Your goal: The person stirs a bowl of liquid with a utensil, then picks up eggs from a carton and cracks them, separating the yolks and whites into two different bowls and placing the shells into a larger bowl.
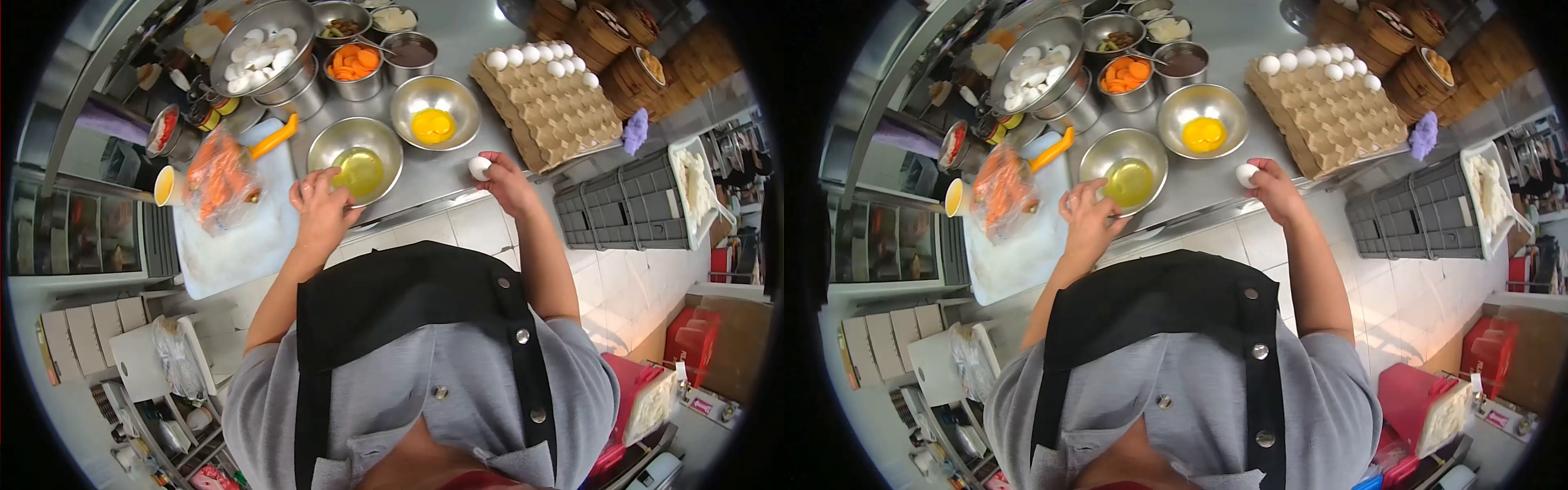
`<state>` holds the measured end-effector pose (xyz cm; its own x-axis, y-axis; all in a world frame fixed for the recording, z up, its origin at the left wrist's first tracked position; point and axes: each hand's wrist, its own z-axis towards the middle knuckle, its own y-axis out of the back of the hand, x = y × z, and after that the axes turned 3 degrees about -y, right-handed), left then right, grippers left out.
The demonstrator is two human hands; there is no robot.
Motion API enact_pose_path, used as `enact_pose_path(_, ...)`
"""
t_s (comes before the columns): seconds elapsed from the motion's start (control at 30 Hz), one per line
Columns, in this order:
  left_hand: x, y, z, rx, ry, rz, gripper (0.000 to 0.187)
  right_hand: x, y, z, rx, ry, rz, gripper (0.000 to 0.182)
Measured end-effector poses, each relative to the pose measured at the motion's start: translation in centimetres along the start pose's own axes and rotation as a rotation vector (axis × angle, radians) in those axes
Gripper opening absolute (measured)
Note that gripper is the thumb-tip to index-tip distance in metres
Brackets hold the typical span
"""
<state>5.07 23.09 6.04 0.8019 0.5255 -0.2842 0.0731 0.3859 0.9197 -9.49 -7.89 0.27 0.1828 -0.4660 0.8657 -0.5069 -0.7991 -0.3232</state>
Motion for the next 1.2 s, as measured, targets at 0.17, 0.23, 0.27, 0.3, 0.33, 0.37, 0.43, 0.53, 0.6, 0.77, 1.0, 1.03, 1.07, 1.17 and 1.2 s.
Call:
enact_pose_path(0.17,-1.3,1.0,0.3,-0.026,-0.076,-0.004,0.035,-2.3,0.0,-2.4,-0.389,0.428,-0.434,0.041)
enact_pose_path(0.23,-1.7,0.6,1.2,-0.064,-0.153,-0.03,0.035,-3.1,0.8,-2.3,-0.481,0.649,-0.74,0.042)
enact_pose_path(0.27,-2.1,0.4,1.9,-0.109,-0.227,-0.055,0.034,-3.7,1.2,-2.0,-0.562,0.872,-1.053,0.042)
enact_pose_path(0.3,-2.7,0.1,2.7,-0.11,-0.231,-0.054,0.034,-4.5,1.7,-1.6,-0.561,0.848,-1.052,0.04)
enact_pose_path(0.33,-3.5,-0.3,3.7,-0.08,-0.276,-0.059,0.032,-4.5,1.7,-1.5,-0.565,0.85,-1.05,0.04)
enact_pose_path(0.37,-4.3,-0.7,4.8,-0.049,-0.322,-0.064,0.029,-4.5,1.7,-1.5,-0.591,0.847,-1.069,0.04)
enact_pose_path(0.43,-5.5,-3.1,7.2,-0.061,-0.379,-0.065,0.028,-4.5,1.5,-1.9,-0.625,0.837,-1.084,0.04)
enact_pose_path(0.53,-6.5,-7.1,10.2,-0.045,-0.443,-0.026,0.025,-2.7,0.8,-2.7,-0.634,0.874,-0.91,0.041)
enact_pose_path(0.6,-6.9,-8.2,10.8,-0.013,-0.455,0.012,0.023,-1.6,0.1,-3.5,-0.661,0.976,-0.788,0.042)
enact_pose_path(0.77,-7.9,-7.2,10.2,0.007,-0.372,-0.043,0.017,-4.3,1.6,-2.1,-0.633,0.979,-0.926,0.042)
enact_pose_path(1.0,-8.7,-4.8,10.5,0.061,-0.332,-0.031,0.043,-2.2,-1.0,-1.9,-0.493,0.639,-0.436,0.034)
enact_pose_path(1.03,-8.8,-5.0,11.2,0.068,-0.383,-0.273,0.05,-0.6,-1.8,-2.5,-0.352,0.461,-0.108,0.032)
enact_pose_path(1.07,-8.9,-5.1,11.8,0.073,-0.431,-0.515,0.057,0.8,-2.5,-2.7,-0.346,0.464,-0.113,0.032)
enact_pose_path(1.17,-8.7,-4.7,13.6,0.408,-0.311,-1.031,0.057,4.6,-4.7,-2.6,-0.009,0.264,0.158,0.029)
enact_pose_path(1.2,-8.3,-4.6,14.1,0.395,-0.31,-1.025,0.057,5.0,-5.0,-2.0,0.004,0.268,0.153,0.029)
